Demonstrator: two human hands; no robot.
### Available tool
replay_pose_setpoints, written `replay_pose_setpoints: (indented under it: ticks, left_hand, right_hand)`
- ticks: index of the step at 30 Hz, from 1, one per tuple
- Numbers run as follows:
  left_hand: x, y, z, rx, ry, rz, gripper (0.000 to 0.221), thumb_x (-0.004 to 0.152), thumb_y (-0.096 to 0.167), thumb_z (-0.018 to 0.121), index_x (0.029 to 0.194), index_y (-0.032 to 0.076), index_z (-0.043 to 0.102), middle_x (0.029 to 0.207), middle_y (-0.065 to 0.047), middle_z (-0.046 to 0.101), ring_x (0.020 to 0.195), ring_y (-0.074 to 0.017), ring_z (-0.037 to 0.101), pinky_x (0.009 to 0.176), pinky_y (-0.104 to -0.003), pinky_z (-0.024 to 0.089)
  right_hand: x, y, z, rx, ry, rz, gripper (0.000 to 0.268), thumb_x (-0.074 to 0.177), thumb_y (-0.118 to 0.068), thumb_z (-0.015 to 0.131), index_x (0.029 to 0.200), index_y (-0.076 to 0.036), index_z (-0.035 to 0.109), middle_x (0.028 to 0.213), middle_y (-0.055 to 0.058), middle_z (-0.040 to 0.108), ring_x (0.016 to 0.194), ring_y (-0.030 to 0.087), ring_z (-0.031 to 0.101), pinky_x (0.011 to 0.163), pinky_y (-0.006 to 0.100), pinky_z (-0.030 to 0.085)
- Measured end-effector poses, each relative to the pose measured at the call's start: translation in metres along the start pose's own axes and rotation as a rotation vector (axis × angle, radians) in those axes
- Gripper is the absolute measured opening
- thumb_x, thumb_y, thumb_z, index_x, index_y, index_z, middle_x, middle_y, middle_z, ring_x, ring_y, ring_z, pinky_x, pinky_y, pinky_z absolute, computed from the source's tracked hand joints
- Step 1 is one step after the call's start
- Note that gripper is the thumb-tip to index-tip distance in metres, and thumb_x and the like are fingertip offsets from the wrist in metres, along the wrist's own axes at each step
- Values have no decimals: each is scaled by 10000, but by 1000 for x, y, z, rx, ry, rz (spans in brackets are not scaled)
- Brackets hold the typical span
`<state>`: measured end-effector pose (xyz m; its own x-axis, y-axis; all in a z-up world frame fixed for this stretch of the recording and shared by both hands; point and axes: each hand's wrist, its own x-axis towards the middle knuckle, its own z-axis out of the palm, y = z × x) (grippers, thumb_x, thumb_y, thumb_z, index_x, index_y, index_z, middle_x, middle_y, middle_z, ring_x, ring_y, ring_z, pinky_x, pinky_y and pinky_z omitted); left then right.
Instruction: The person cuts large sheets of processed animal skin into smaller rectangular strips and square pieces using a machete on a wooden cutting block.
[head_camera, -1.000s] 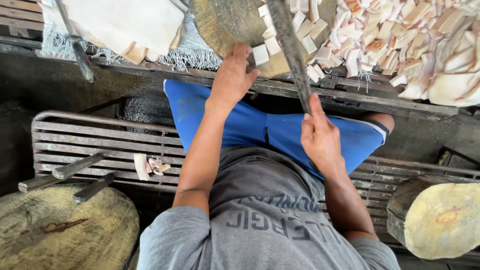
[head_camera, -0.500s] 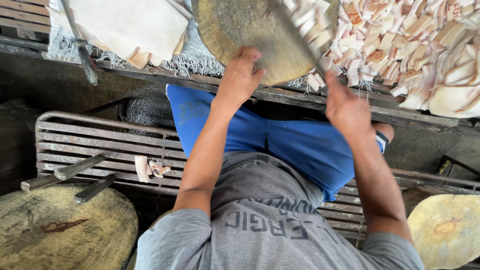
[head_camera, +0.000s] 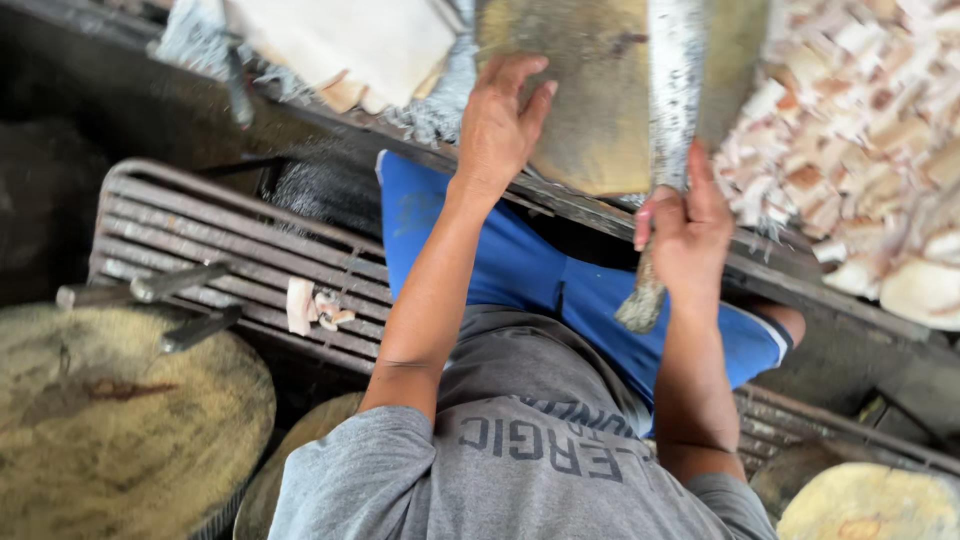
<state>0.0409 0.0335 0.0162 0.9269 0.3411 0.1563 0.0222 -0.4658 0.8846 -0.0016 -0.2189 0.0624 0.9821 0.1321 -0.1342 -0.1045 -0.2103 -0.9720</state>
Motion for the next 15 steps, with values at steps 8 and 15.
replay_pose_setpoints:
  ticks: [8, 15]
  left_hand:
    - [14, -109, -103, 245, 491, -80, 486, 935, 162, 778, 1323, -65, 592, 1250, -225, 652, 1099, -381, 672, 911, -423, 567]
    - [19, -142, -114, 91, 464, -369, 524, 937, 177, 735, 1361, -76, 561, 1062, -178, 685, 906, -255, 715, 831, -390, 594]
  right_hand:
    - [33, 5, 130, 37, -387, 17, 636, 1045, 81, 480, 1648, -70, 346, 843, 58, 604, 631, 108, 553, 551, 268, 505]
    - [48, 5, 196, -5, -487, 82, 620, 1055, 63, 491, 1643, -60, 337, 829, 65, 616, 609, 111, 561, 539, 270, 502]
